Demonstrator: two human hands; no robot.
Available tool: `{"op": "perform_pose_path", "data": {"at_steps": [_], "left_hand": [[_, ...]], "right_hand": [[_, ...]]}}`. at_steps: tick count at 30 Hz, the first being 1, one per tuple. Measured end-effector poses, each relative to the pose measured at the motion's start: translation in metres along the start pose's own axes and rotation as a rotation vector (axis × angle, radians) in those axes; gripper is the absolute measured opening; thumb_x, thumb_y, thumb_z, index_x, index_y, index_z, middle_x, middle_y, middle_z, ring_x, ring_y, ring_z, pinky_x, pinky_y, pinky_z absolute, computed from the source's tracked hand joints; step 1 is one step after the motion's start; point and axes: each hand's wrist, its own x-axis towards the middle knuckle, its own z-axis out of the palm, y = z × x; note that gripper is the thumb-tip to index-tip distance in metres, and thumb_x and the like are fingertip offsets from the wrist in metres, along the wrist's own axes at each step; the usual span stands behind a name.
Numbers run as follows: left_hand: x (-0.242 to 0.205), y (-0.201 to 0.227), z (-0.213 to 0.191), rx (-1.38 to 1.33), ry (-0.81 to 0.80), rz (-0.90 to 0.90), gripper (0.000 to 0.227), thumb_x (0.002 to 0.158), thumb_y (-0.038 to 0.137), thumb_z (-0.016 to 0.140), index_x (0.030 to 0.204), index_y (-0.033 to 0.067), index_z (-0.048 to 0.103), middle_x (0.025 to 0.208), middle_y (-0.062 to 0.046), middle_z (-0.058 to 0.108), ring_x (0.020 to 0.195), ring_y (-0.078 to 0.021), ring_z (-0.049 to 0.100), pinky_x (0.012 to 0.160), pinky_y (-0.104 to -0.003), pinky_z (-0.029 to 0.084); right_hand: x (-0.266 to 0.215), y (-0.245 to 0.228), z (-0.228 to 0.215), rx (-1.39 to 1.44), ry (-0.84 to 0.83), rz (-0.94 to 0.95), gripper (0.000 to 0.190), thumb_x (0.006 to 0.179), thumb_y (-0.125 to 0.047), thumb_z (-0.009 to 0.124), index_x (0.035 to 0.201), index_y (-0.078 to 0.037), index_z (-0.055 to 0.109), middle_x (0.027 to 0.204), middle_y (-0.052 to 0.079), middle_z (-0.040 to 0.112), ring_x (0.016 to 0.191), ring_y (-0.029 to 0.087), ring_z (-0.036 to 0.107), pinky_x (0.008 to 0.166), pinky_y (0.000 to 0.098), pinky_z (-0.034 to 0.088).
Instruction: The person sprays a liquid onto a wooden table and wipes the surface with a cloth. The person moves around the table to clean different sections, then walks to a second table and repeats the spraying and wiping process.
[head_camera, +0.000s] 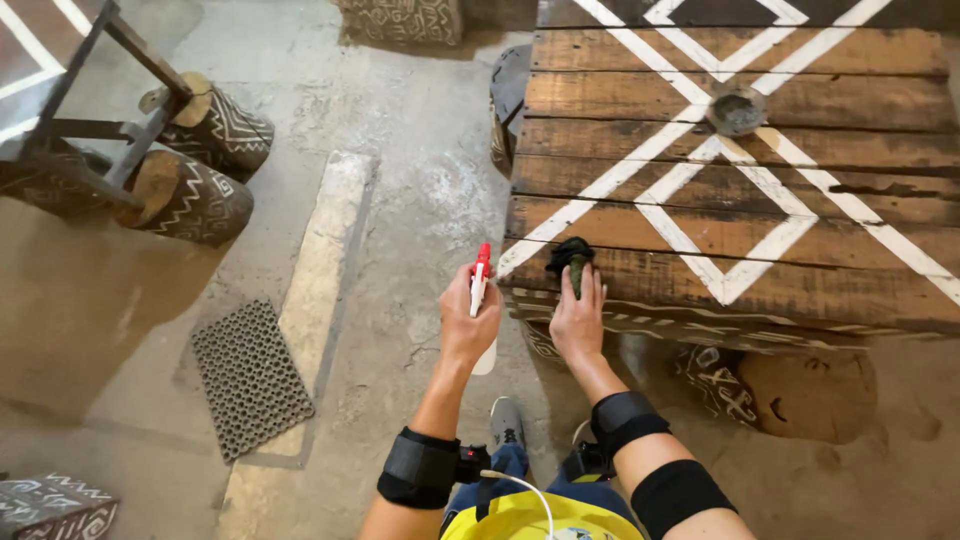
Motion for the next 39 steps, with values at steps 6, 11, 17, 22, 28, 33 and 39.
{"op": "perform_pose_path", "data": {"at_steps": [6,11,17,22,28,33,39], "left_hand": [[0.01,-0.025,-0.032,-0.048,0.007,-0.122,0.019,0.087,0.006,0.063,0.105,0.0049,0.067,0.077,-0.014,0.07,0.065,-0.0221,0.065,0.062,-0.035,0.052],[0.025,-0.033,-0.052,-0.046,0.02,-0.051,0.018,0.088,0.006,0.062,0.106,0.0044,0.067,0.08,-0.016,0.069,0.068,-0.0243,0.068,0.063,-0.035,0.053],[0.047,-0.02,-0.048,-0.087,-0.02,0.06,0.019,0.088,0.005,0.062,0.106,0.0039,0.067,0.08,-0.017,0.069,0.069,-0.0275,0.068,0.064,-0.037,0.052],[0.056,0.009,-0.012,-0.132,-0.092,0.006,0.019,0.09,0.008,0.063,0.108,0.0047,0.067,0.077,-0.018,0.067,0.066,-0.0287,0.067,0.063,-0.038,0.051],[0.062,0.044,0.054,-0.168,-0.223,0.157,0.016,0.092,0.008,0.064,0.108,0.0042,0.065,0.081,-0.018,0.068,0.068,-0.0259,0.066,0.063,-0.036,0.052],[0.066,0.094,0.13,-0.236,-0.313,0.06,0.019,0.091,0.007,0.062,0.11,0.0052,0.064,0.077,-0.015,0.068,0.065,-0.0251,0.063,0.061,-0.036,0.051],[0.07,0.107,0.264,-0.184,-0.23,0.199,0.018,0.09,0.006,0.064,0.108,0.0042,0.063,0.081,-0.015,0.067,0.069,-0.0228,0.063,0.064,-0.036,0.052]], "right_hand": [[0.009,-0.045,0.034,0.094,-0.117,-0.093,0.059,0.089,-0.002,0.053,0.148,-0.006,0.053,0.157,0.029,0.037,0.144,0.048,0.036,0.121,0.0545,0.029],[0.021,-0.069,0.03,0.168,-0.226,-0.098,0.065,0.08,0.0,0.059,0.144,-0.01,0.056,0.153,0.027,0.044,0.141,0.044,0.043,0.117,0.0463,0.037],[0.042,-0.074,-0.021,0.327,-0.332,0.095,0.065,0.079,-0.01,0.065,0.144,-0.014,0.057,0.147,0.025,0.051,0.125,0.042,0.058,0.101,0.0431,0.05],[0.054,-0.028,-0.048,0.391,-0.175,0.169,0.065,0.079,-0.012,0.063,0.144,-0.009,0.055,0.135,0.024,0.062,0.121,0.039,0.062,0.104,0.0425,0.051],[0.068,0.057,-0.078,0.364,-0.052,0.17,0.061,0.082,-0.014,0.065,0.141,-0.004,0.057,0.133,0.026,0.063,0.124,0.039,0.061,0.103,0.0433,0.049],[0.102,0.149,-0.114,0.304,0.086,0.19,0.058,0.086,-0.015,0.062,0.142,-0.002,0.057,0.131,0.027,0.063,0.118,0.044,0.062,0.099,0.0456,0.052],[0.143,0.251,-0.164,0.226,0.07,0.209,0.054,0.089,-0.014,0.061,0.141,-0.001,0.058,0.133,0.03,0.061,0.116,0.047,0.061,0.096,0.0481,0.052]]}}
